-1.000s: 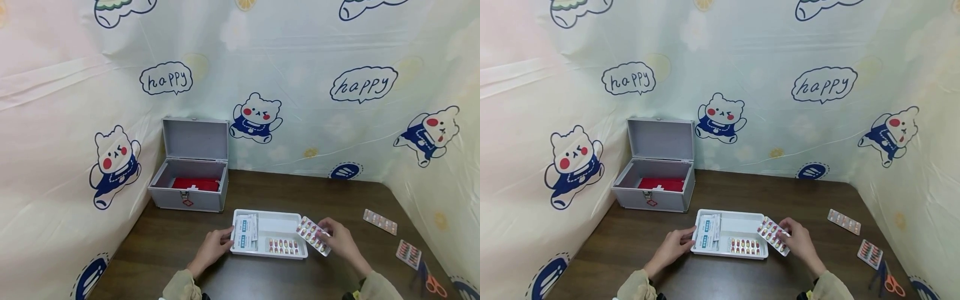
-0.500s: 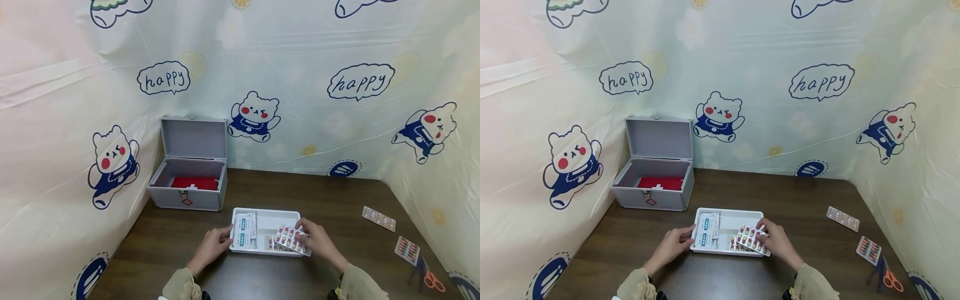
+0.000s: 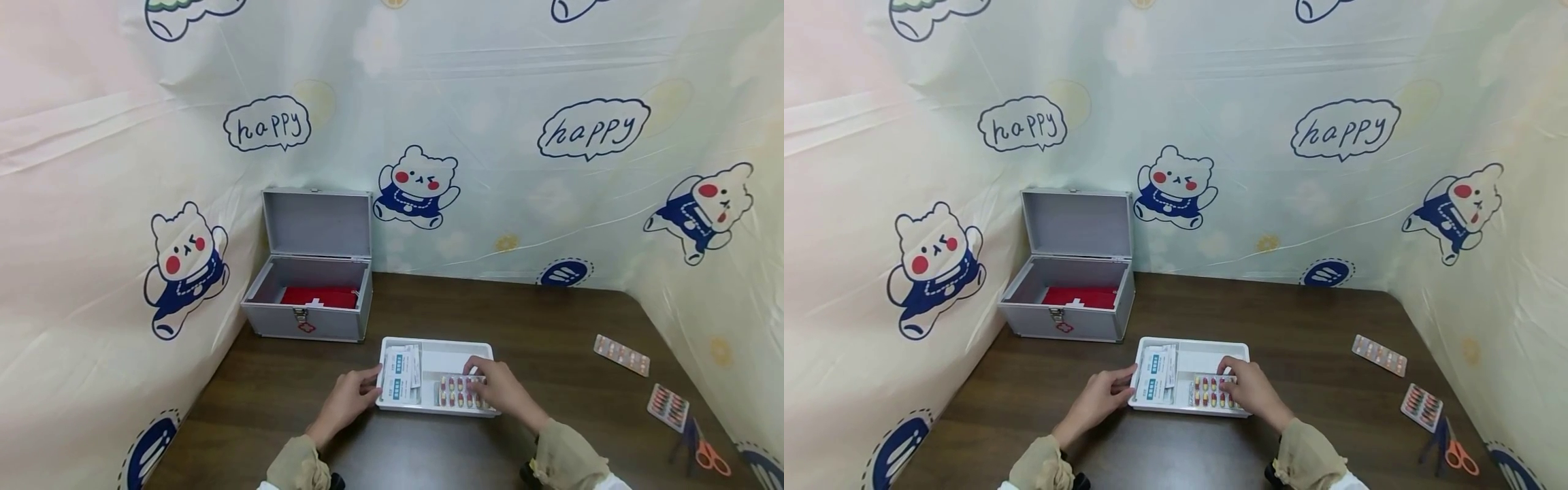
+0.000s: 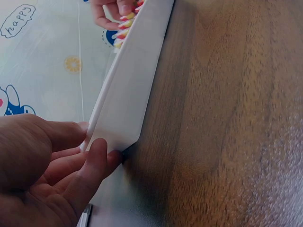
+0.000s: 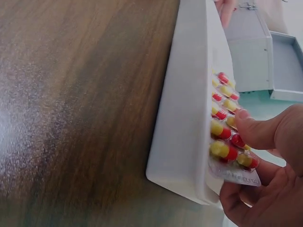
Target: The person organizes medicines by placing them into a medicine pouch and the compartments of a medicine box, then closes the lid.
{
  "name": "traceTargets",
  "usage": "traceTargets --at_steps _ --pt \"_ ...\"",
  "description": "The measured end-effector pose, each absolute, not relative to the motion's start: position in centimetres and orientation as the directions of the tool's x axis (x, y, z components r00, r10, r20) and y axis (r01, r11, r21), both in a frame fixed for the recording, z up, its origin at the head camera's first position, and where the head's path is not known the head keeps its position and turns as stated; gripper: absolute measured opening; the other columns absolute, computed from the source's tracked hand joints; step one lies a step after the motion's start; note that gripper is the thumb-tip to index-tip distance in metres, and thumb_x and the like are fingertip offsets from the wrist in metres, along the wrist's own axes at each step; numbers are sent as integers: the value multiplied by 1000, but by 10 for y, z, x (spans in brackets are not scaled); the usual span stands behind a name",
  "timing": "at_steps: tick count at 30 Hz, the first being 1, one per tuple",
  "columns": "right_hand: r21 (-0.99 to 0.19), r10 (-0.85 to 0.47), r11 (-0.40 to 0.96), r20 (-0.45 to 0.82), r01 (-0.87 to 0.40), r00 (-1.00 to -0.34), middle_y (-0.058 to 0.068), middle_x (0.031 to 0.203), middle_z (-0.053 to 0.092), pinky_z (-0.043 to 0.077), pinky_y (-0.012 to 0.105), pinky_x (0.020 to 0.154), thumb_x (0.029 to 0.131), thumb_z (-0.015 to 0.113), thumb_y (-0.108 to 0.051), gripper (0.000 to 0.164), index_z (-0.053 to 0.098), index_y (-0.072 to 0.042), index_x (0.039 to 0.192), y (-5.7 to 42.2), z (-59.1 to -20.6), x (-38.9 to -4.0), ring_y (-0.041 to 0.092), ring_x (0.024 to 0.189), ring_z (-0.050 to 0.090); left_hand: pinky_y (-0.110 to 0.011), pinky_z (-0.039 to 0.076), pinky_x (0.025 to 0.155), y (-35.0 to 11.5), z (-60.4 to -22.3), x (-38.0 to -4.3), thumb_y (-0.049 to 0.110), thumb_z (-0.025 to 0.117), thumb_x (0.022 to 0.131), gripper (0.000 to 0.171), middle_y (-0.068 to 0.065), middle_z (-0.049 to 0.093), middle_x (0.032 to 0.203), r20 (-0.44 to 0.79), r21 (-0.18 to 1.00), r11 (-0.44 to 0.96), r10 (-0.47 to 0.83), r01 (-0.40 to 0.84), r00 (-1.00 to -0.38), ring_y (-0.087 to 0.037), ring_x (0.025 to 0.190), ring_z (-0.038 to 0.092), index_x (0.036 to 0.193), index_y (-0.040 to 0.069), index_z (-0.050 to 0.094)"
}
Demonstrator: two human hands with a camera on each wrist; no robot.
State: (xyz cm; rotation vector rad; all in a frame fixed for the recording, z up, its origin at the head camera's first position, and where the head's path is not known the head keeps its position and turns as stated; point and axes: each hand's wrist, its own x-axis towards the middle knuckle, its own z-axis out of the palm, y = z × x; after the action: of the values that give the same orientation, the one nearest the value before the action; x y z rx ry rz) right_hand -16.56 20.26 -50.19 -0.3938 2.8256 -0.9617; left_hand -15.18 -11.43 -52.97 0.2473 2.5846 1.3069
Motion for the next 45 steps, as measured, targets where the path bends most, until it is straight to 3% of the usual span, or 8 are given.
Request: traceTargets --at_steps 8,15,24,34,45 --pt "-509 -270 822 47 -256 -962 -1 87 67 49 32 70 79 82 -8 15 74 -16 90 197 -506 -162 12 76 55 -38 60 84 -112 -528 -153 7 70 92 52 -23 62 134 -117 816 576 260 56 -958 -28 107 71 140 -1 53" --pt "-428 -279 859 69 -281 -958 4 94 63 50 40 82 79 83 -13 15 80 -12 93 200 -501 -160 20 91 54 -38 60 83 -112 -529 -153 6 69 92 51 -24 62 133 -95 816 573 263 77 -960 -27 106 72 140 -2 54" --pt "-468 -244 857 1 -216 -970 7 112 65 53 51 95 85 78 -15 21 74 -15 106 226 -490 -156 26 107 61 -37 60 84 -113 -529 -154 7 70 92 51 -23 61 134 -99 821 568 254 66 -962 -27 107 71 140 -1 54" --pt "-427 -264 847 180 -317 -948 18 112 70 55 54 84 85 74 -7 30 68 -4 114 301 -478 -161 37 101 67 -38 60 84 -112 -531 -153 7 70 91 51 -24 61 134 -114 823 566 249 49 -962 -28 107 71 139 -2 54" --pt "-448 -118 886 31 -119 -993 40 126 57 51 62 86 95 65 -16 48 50 11 131 411 -474 -187 55 111 59 -37 61 82 -114 -531 -150 6 70 92 52 -24 59 137 -116 819 572 257 54 -959 -29 108 71 140 -2 54"
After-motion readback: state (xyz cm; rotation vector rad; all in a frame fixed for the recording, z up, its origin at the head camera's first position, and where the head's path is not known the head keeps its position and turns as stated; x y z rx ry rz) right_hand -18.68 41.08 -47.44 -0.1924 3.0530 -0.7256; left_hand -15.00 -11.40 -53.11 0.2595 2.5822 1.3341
